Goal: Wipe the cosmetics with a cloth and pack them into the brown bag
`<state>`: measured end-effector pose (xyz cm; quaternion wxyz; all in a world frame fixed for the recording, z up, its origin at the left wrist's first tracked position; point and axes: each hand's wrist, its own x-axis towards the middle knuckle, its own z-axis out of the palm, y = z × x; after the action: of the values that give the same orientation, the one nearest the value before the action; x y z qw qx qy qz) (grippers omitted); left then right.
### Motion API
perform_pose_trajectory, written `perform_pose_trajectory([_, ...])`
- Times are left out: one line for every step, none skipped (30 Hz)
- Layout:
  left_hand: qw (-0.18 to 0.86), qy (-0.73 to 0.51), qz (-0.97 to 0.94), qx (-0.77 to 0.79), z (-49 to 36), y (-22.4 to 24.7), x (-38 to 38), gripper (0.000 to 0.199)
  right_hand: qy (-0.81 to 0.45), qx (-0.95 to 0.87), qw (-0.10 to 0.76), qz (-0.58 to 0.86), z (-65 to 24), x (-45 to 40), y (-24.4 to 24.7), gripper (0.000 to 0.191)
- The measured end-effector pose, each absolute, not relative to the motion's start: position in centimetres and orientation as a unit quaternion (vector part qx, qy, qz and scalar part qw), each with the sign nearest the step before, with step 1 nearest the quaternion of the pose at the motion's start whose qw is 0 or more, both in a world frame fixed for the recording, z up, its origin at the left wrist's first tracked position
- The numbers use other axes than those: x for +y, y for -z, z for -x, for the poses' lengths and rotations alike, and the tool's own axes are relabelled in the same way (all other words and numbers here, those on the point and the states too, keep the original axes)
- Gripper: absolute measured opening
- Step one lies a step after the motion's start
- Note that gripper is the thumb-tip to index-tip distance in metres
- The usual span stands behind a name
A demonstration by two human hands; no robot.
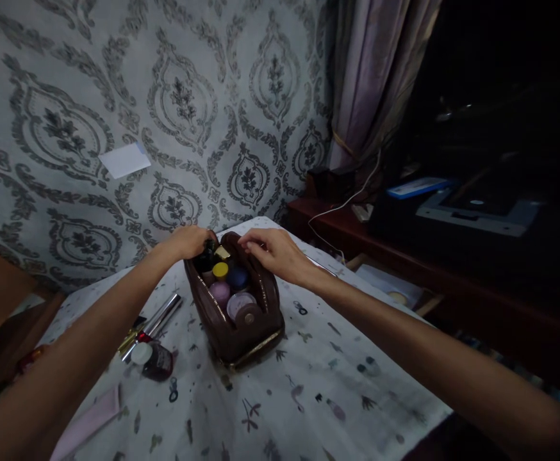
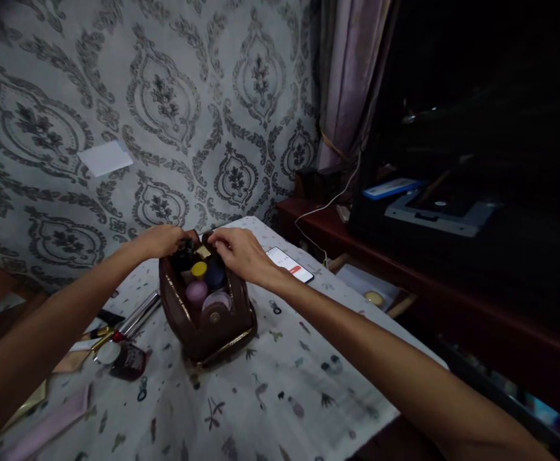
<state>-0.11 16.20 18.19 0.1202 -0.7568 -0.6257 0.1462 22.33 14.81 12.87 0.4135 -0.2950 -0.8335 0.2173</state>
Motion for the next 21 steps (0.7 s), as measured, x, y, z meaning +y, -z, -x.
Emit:
perform_pose_trajectory([0.125,-0.128,0.754,-0.632,0.2,-18.3,16.0,0.044,-0.229,-0.826,0.425,0.291,-22.4,14.7,-12.9,0.025])
perform_pose_trajectory([0.133,-0.107,0.749,-0.64,0.4,-18.4,15.6,0.044,-0.242,-0.817,0.438,0.287,-22.5,14.5,-12.9,0.025])
perform_pose_trajectory([0.144,-0.086,0.743,-0.648,0.5,-18.6,15.2,0.045,-0.255,-0.807,0.452,0.283,-22.6,14.2,-13.0,0.024])
perform_pose_trajectory([0.157,-0.056,0.738,-0.654,0.7,-18.9,14.5,0.046,-0.266,-0.798,0.464,0.277,-22.8,13.7,-13.2,0.024])
perform_pose_trajectory([0.166,-0.013,0.736,-0.656,0.8,-19.2,13.6,0.046,-0.277,-0.791,0.474,0.271,-22.9,13.1,-13.3,0.022])
perform_pose_trajectory([0.167,0.043,0.738,-0.652,0.8,-19.5,12.5,0.045,-0.289,-0.786,0.48,0.262,-22.9,12.3,-13.4,0.021])
perform_pose_trajectory([0.158,0.11,0.741,-0.643,0.7,-19.7,11.0,0.043,-0.307,-0.781,0.482,0.252,-22.9,11.2,-13.5,0.021])
perform_pose_trajectory([0.142,0.186,0.742,-0.628,0.4,-19.8,9.3,0.039,-0.328,-0.777,0.481,0.239,-22.8,10.0,-13.5,0.023])
perform_pose_trajectory([0.115,0.252,0.741,-0.612,-0.1,-19.7,7.4,0.035,-0.357,-0.774,0.472,0.225,-22.6,8.6,-13.4,0.025])
perform_pose_trajectory([0.098,0.304,0.734,-0.599,-0.6,-19.4,5.3,0.032,-0.393,-0.768,0.462,0.206,-22.2,7.1,-13.2,0.027])
perform_pose_trajectory([0.082,0.339,0.725,-0.594,-1.3,-18.8,3.2,0.029,-0.427,-0.766,0.442,0.187,-21.7,5.5,-12.8,0.03])
perform_pose_trajectory([0.068,0.368,0.713,-0.593,-1.9,-18.0,1.1,0.027,-0.47,-0.762,0.415,0.163,-21.1,4.1,-12.3,0.034])
perform_pose_trajectory([0.057,0.393,0.705,-0.588,-2.6,-16.9,-0.9,0.025,-0.527,-0.743,0.39,0.136,-20.4,2.8,-11.8,0.037])
perform_pose_trajectory([0.054,0.41,0.7,-0.582,-3.1,-15.6,-2.6,0.024,-0.586,-0.719,0.355,0.115,-19.7,1.6,-11.1,0.037])
perform_pose_trajectory([0.055,0.407,0.708,-0.575,-3.4,-14.1,-4.1,0.024,-0.639,-0.689,0.327,0.096,-18.9,0.7,-10.5,0.034])
perform_pose_trajectory([0.087,0.412,0.713,-0.56,-3.5,-12.5,-5.4,0.024,-0.691,-0.65,0.304,0.082,-18.2,-0.1,-9.8,0.031])
perform_pose_trajectory([0.117,0.406,0.717,-0.554,-3.5,-10.9,-6.4,0.026,-0.741,-0.604,0.285,0.071,-17.5,-0.7,-9.0,0.028])
perform_pose_trajectory([0.147,0.396,0.718,-0.553,-3.3,-9.3,-7.3,0.029,-0.786,-0.552,0.271,0.063,-16.9,-1.2,-8.4,0.026])
perform_pose_trajectory([0.168,0.384,0.716,-0.559,-3.0,-7.9,-8.0,0.032,-0.826,-0.499,0.257,0.059,-16.4,-1.7,-7.7,0.026])
perform_pose_trajectory([0.177,0.372,0.712,-0.569,-2.6,-6.7,-8.6,0.035,-0.858,-0.45,0.24,0.058,-16.0,-2.1,-7.1,0.027])
perform_pose_trajectory([0.175,0.366,0.708,-0.578,-2.1,-5.6,-9.2,0.037,-0.882,-0.412,0.223,0.06,-15.6,-2.5,-6.5,0.027])
